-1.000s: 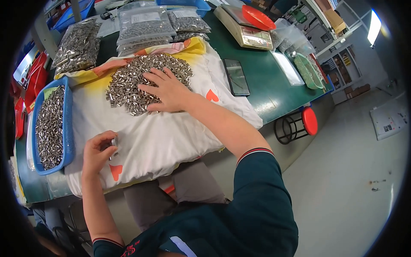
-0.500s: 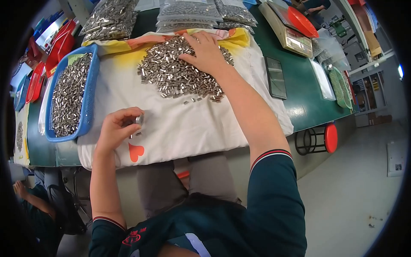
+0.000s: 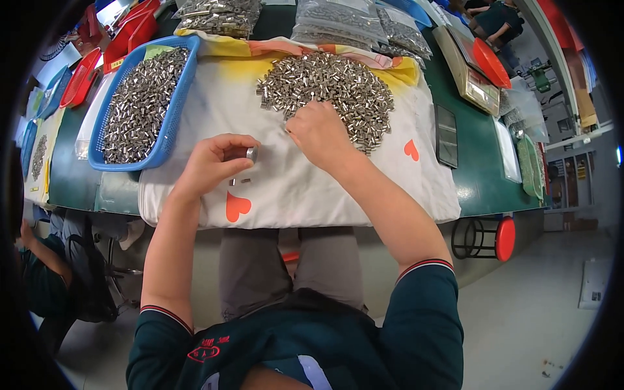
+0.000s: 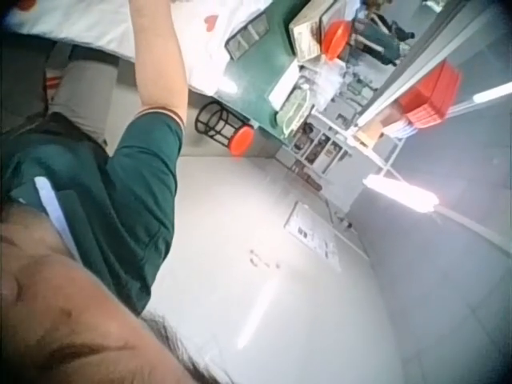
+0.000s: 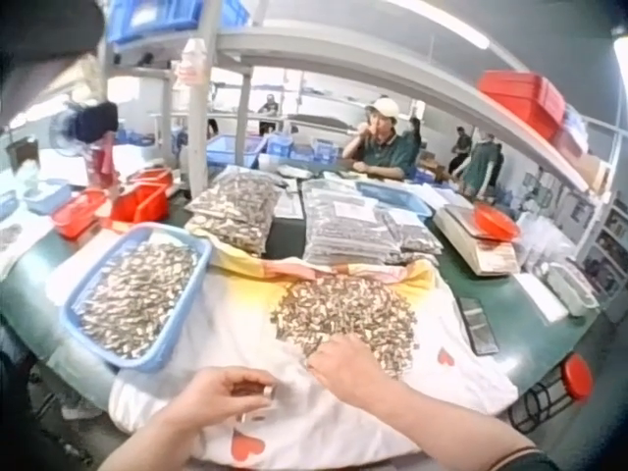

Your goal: Picking up small metal hardware components from a pile on a mat, inspecting them, and placing them into a small metal container.

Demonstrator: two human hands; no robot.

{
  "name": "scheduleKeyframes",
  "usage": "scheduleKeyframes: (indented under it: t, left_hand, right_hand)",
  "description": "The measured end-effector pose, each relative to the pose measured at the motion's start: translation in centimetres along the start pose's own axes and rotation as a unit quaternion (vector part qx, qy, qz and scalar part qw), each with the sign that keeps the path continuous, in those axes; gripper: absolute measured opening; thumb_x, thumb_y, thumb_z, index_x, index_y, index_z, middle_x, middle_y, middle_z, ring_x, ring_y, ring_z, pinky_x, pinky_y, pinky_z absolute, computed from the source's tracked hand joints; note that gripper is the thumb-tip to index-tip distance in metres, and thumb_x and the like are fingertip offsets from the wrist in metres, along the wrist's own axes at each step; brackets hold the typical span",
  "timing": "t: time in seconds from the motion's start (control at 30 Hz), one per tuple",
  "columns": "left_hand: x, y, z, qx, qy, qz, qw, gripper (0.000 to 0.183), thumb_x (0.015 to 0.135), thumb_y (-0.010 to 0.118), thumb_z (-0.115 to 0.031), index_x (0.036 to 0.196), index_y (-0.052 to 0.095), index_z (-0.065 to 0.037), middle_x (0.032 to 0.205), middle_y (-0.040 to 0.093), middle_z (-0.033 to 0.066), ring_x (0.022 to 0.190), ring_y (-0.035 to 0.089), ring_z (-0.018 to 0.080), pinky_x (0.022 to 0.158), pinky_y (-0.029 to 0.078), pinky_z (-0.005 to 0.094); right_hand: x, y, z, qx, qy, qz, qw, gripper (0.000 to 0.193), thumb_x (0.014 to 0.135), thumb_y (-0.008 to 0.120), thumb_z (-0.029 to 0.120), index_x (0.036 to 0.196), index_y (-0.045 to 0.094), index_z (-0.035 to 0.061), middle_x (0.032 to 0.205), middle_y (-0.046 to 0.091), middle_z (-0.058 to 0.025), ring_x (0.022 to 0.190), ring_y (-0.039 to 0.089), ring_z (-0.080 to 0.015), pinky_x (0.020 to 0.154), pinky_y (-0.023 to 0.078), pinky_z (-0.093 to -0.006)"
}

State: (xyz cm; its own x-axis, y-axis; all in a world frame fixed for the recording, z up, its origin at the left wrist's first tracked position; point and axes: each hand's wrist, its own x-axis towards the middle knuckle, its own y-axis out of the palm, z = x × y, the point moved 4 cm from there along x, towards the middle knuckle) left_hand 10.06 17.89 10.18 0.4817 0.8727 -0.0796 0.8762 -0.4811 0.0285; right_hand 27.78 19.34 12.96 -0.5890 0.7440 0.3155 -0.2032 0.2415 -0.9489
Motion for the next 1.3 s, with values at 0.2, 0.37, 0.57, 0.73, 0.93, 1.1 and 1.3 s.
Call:
scheduleKeyframes:
  t: [0.2, 0.37, 0.57, 0.73, 0.93, 1.1, 1.3]
  left_hand:
    - [-0.5, 0.8, 0.1, 0.001, -0.032, 0.034, 0.999, 0.027, 0.070, 0.064, -0.001, 0.096, 0.059, -0.002, 0.085, 0.059, -0.0002, 0.076, 0.054, 0.0056, 0.067, 0.046, 0.0202]
    - [-1.5, 0.9, -0.7, 0.072, 0.007, 0.049, 0.996, 0.026, 0.071, 0.064, -0.001, 0.096, 0.059, -0.002, 0.082, 0.060, 0.0007, 0.076, 0.055, 0.0061, 0.068, 0.046, 0.0209]
    - [1.0, -1.6, -2.1, -0.107, 0.047, -0.001, 0.993, 0.027, 0.074, 0.059, 0.000, 0.101, 0.054, 0.001, 0.092, 0.058, 0.0036, 0.082, 0.054, 0.0079, 0.074, 0.045, 0.0217]
    - [2.2, -2.9, 0.5, -0.179, 0.002, -0.019, 0.984, 0.030, 0.074, 0.058, 0.001, 0.103, 0.052, 0.001, 0.097, 0.058, 0.0072, 0.088, 0.055, 0.0129, 0.079, 0.044, 0.0259]
    - [2.5, -3.0, 0.0, -0.207, 0.013, -0.011, 0.978, 0.030, 0.074, 0.060, -0.001, 0.103, 0.053, 0.001, 0.094, 0.059, 0.0063, 0.084, 0.056, 0.0111, 0.076, 0.045, 0.0240]
    - [2.8, -3.0, 0.4, -0.196, 0.003, -0.004, 0.981, 0.031, 0.074, 0.061, -0.002, 0.103, 0.053, 0.002, 0.093, 0.058, 0.0067, 0.083, 0.056, 0.0110, 0.075, 0.045, 0.0238]
    - [2.9, -3.0, 0.2, -0.150, -0.005, -0.025, 0.988, 0.030, 0.074, 0.059, -0.002, 0.103, 0.053, 0.004, 0.092, 0.059, 0.0074, 0.081, 0.056, 0.0107, 0.074, 0.045, 0.0224]
  right_hand:
    - [0.0, 0.0, 0.7, 0.007, 0.053, -0.015, 0.998, 0.005, 0.067, 0.059, 0.015, 0.066, 0.058, 0.0094, 0.070, 0.054, -0.0042, 0.076, 0.050, -0.0210, 0.067, 0.038, -0.0343]
    - [0.1, 0.2, 1.1, -0.006, 0.068, -0.038, 0.997, 0.007, 0.068, 0.059, 0.016, 0.066, 0.058, 0.0091, 0.071, 0.055, -0.0049, 0.076, 0.050, -0.0213, 0.067, 0.038, -0.0347]
    - [2.8, -1.1, 1.4, 0.362, 0.209, -0.058, 0.907, 0.012, 0.070, 0.058, 0.013, 0.071, 0.057, 0.0018, 0.067, 0.060, -0.0077, 0.059, 0.055, -0.0184, 0.055, 0.043, -0.0289]
    - [3.6, 0.5, 1.8, 0.546, 0.215, -0.055, 0.808, 0.007, 0.072, 0.060, 0.003, 0.079, 0.058, 0.0009, 0.074, 0.057, 0.0002, 0.067, 0.050, -0.0057, 0.062, 0.041, -0.0198]
    - [3.4, -0.1, 2.2, 0.473, 0.168, -0.084, 0.861, 0.009, 0.070, 0.059, 0.002, 0.079, 0.061, 0.0022, 0.078, 0.060, -0.0041, 0.074, 0.056, -0.0114, 0.066, 0.043, -0.0228]
    - [3.4, 0.3, 2.2, 0.453, 0.170, -0.076, 0.872, 0.008, 0.069, 0.060, 0.002, 0.077, 0.061, 0.0020, 0.077, 0.060, -0.0041, 0.072, 0.056, -0.0122, 0.065, 0.044, -0.0239]
    - [3.5, 0.1, 2.5, 0.392, 0.129, -0.120, 0.903, 0.008, 0.065, 0.061, 0.002, 0.072, 0.058, 0.0030, 0.073, 0.058, -0.0057, 0.070, 0.055, -0.0187, 0.062, 0.044, -0.0273]
